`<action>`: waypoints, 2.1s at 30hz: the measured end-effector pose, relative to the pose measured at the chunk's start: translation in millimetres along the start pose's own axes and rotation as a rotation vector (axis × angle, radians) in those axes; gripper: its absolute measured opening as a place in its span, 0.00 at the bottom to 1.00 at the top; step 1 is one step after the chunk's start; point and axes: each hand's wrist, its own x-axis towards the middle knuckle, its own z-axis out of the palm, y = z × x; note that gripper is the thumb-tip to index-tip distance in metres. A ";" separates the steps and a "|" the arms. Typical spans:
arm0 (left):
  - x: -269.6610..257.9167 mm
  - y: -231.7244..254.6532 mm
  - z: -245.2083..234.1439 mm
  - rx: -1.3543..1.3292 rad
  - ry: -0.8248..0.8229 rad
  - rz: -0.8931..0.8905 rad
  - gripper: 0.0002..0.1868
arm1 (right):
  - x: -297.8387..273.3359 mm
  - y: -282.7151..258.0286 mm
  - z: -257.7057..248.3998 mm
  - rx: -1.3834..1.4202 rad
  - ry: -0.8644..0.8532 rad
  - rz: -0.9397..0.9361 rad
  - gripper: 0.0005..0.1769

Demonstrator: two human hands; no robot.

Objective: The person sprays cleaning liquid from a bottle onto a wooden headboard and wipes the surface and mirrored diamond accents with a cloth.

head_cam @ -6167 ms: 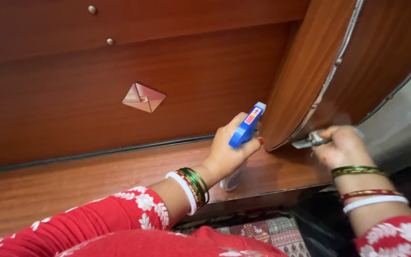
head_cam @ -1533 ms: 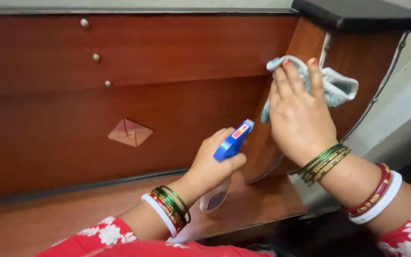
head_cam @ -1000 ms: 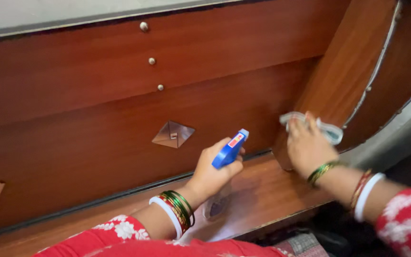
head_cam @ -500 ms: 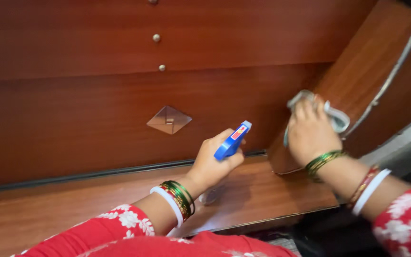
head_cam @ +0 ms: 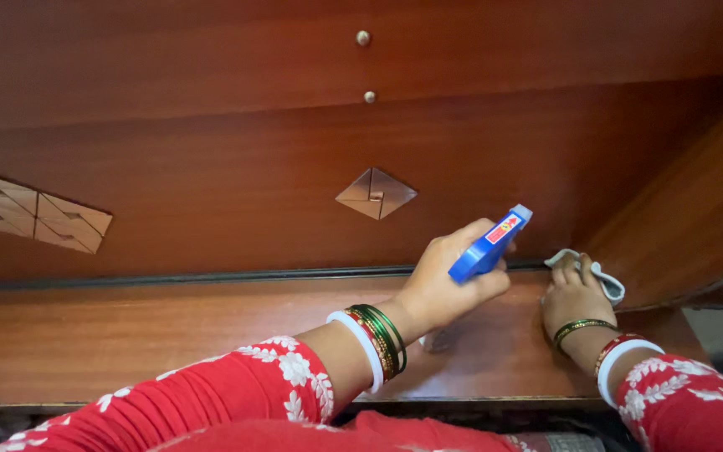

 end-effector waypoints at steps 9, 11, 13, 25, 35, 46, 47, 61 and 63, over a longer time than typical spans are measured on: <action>16.7 -11.7 -5.8 -0.169 0.053 -0.109 0.15 | -26.5 28.4 -2.7 0.053 0.080 -0.106 0.22; 20.4 -16.2 -8.2 -0.190 0.087 -0.078 0.15 | -49.9 42.4 -8.2 0.059 0.119 -0.124 0.20; 25.3 -19.3 -8.9 -0.202 0.097 -0.068 0.14 | -74.0 61.5 -17.7 0.081 0.122 -0.124 0.17; 9.0 3.4 3.0 0.011 0.014 -0.013 0.14 | -129.7 236.9 -89.3 0.019 0.905 0.243 0.17; 4.5 4.3 -0.2 -0.008 0.013 0.002 0.15 | -129.6 189.8 -100.8 -0.276 0.811 0.567 0.22; -0.4 5.1 -1.1 -0.037 0.038 -0.024 0.16 | -92.9 104.5 -63.0 0.150 0.636 0.268 0.24; 0.6 4.5 -1.6 -0.047 0.026 -0.022 0.16 | -92.7 105.2 -64.7 0.261 0.648 0.273 0.21; 1.0 11.0 0.8 -0.018 0.027 -0.052 0.16 | -138.3 212.0 -142.6 1.433 1.434 0.451 0.22; 0.8 10.3 1.9 -0.008 0.034 -0.044 0.16 | -119.0 229.0 -143.8 1.406 1.366 0.432 0.19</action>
